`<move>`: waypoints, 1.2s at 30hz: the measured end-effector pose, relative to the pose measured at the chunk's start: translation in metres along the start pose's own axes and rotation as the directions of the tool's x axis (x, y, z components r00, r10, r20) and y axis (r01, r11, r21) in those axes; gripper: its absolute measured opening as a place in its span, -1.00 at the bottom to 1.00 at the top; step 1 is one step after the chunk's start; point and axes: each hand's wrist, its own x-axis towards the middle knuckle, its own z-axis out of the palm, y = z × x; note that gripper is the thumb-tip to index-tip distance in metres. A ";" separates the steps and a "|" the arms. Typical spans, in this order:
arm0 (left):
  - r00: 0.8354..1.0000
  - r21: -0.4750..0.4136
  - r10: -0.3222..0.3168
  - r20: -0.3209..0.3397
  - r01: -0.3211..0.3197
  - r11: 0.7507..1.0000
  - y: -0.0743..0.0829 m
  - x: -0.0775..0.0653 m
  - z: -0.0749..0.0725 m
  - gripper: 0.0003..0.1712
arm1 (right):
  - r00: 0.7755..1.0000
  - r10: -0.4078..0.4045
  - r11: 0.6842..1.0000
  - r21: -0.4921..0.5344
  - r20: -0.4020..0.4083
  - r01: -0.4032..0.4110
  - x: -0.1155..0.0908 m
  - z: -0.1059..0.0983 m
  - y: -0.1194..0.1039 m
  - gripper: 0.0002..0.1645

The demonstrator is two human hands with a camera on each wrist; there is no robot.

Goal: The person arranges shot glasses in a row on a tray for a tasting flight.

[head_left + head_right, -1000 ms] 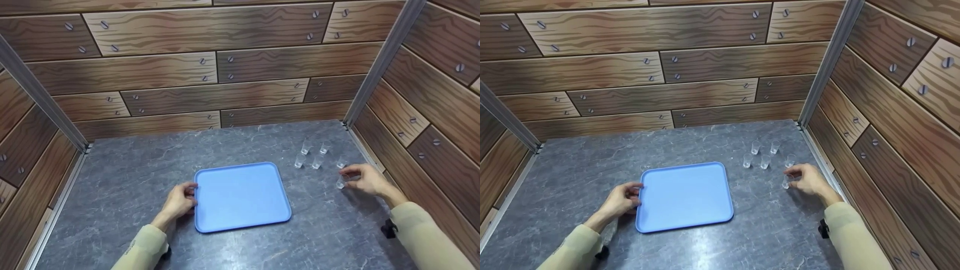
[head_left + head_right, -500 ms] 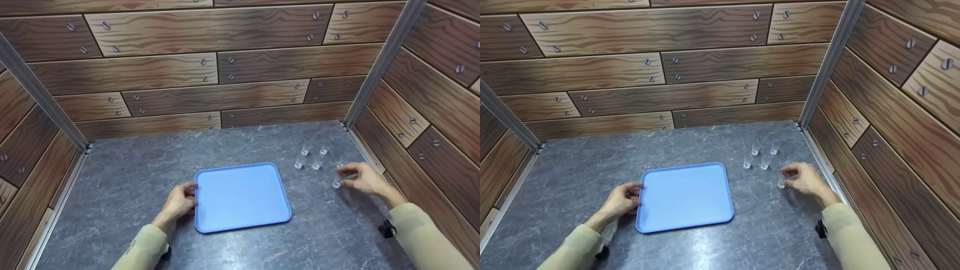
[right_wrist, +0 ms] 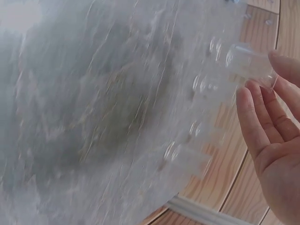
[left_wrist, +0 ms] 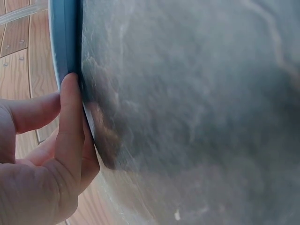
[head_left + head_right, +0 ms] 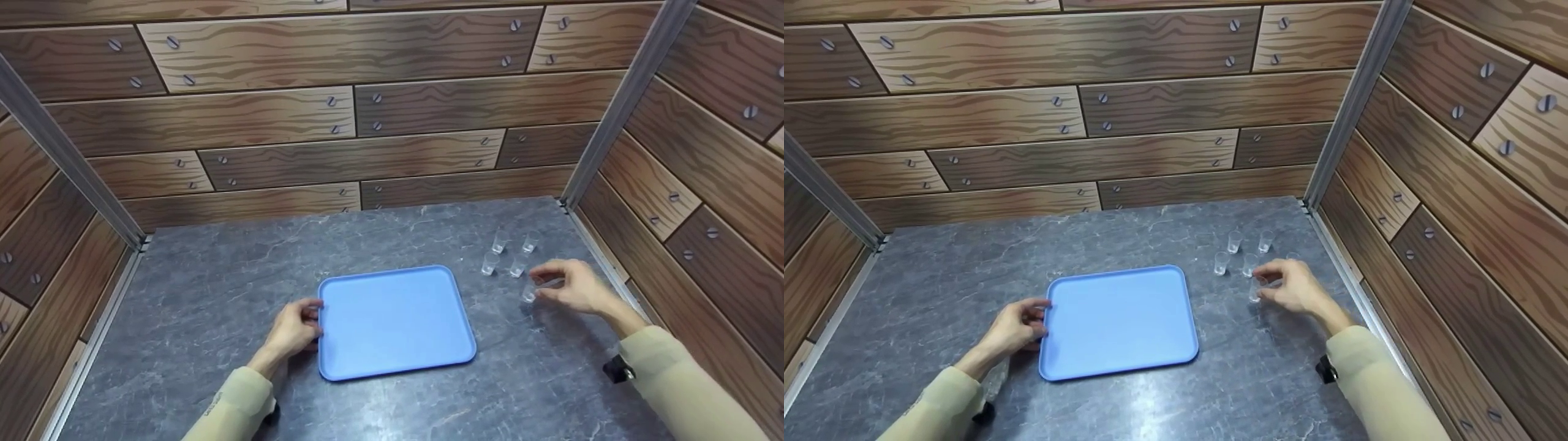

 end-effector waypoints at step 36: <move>1.000 0.042 -0.010 0.001 0.010 0.999 0.001 -0.001 0.000 -0.27 | 0.982 -0.184 0.968 0.182 0.031 0.175 0.061 0.075 -0.077 -0.59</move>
